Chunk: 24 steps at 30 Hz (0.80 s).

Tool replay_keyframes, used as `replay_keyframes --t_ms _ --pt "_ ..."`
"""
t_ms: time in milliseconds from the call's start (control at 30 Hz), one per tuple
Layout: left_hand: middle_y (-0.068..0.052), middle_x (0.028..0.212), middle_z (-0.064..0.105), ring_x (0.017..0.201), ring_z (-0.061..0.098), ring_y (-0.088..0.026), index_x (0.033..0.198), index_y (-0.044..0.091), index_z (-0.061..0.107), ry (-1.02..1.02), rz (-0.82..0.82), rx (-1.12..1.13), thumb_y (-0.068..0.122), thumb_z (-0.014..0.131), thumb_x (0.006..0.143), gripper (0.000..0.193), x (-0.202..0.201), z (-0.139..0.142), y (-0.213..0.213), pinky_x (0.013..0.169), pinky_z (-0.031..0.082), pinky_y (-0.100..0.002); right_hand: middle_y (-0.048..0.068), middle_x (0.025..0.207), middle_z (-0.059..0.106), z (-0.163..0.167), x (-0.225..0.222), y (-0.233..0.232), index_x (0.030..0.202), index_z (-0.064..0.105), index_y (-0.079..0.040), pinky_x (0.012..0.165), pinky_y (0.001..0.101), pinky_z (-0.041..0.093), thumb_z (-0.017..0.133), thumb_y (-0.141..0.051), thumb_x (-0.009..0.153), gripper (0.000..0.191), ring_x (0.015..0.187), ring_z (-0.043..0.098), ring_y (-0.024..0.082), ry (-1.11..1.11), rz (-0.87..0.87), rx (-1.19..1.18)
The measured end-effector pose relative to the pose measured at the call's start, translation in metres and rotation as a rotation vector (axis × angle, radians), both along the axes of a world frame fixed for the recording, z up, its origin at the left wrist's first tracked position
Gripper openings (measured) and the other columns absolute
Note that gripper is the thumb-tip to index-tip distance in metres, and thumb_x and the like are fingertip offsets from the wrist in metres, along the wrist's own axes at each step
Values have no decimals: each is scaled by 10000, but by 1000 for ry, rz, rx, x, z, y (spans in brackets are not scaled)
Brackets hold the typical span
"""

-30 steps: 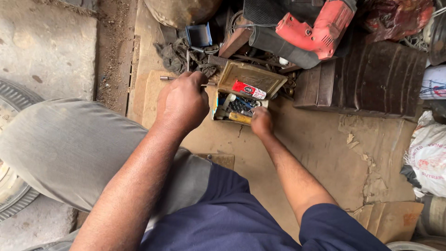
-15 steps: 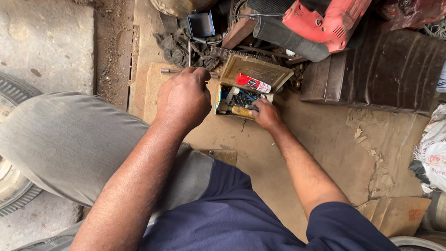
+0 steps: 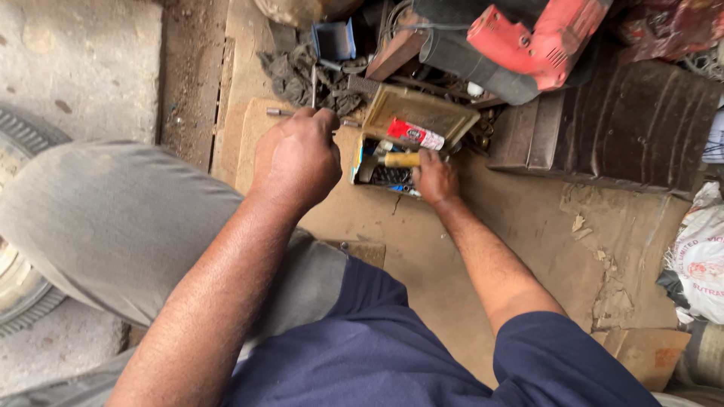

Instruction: The person removes internal components from the center of a small wheel and tire assembly using tools, cleans the parts in a bucket of water, and then reinstalls them into the hub.

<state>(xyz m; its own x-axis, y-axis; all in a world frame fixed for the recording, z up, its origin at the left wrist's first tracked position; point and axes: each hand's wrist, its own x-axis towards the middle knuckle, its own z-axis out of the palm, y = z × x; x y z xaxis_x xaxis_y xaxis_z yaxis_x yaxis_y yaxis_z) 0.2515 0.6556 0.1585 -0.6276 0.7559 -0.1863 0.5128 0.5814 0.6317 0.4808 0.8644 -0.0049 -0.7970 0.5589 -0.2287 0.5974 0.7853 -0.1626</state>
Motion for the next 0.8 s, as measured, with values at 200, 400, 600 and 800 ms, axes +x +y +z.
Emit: replay_keyframes --t_ms 200,400,600,800 --pt "-159 1065 716 971 692 -377 1058 100 725 21 -5 7 91 584 852 250 -23 6 -1 829 542 -507 160 1050 701 4 0 4 1088 683 -84 779 536 529 784 -233 847 301 924 667 418 150 -135 63" --pt "-163 1065 716 966 692 -376 1072 99 725 16 -13 41 81 574 849 270 88 -9 -17 820 538 -513 101 952 728 -4 108 -20 949 784 -166 829 487 548 710 -198 841 135 931 692 349 -114 73 -133" --pt "-169 1047 716 966 687 -391 1059 95 720 39 32 112 96 578 848 255 38 -30 50 817 538 -527 117 1008 762 -24 33 42 933 792 -149 884 461 562 651 -267 914 185 985 723 337 -383 16 -166" --pt "-104 1052 748 943 734 -293 1102 109 723 -60 197 563 99 649 928 189 -166 37 80 824 587 -438 152 976 748 12 -138 117 922 755 -101 844 491 550 693 -209 787 183 963 704 371 -402 268 -141"
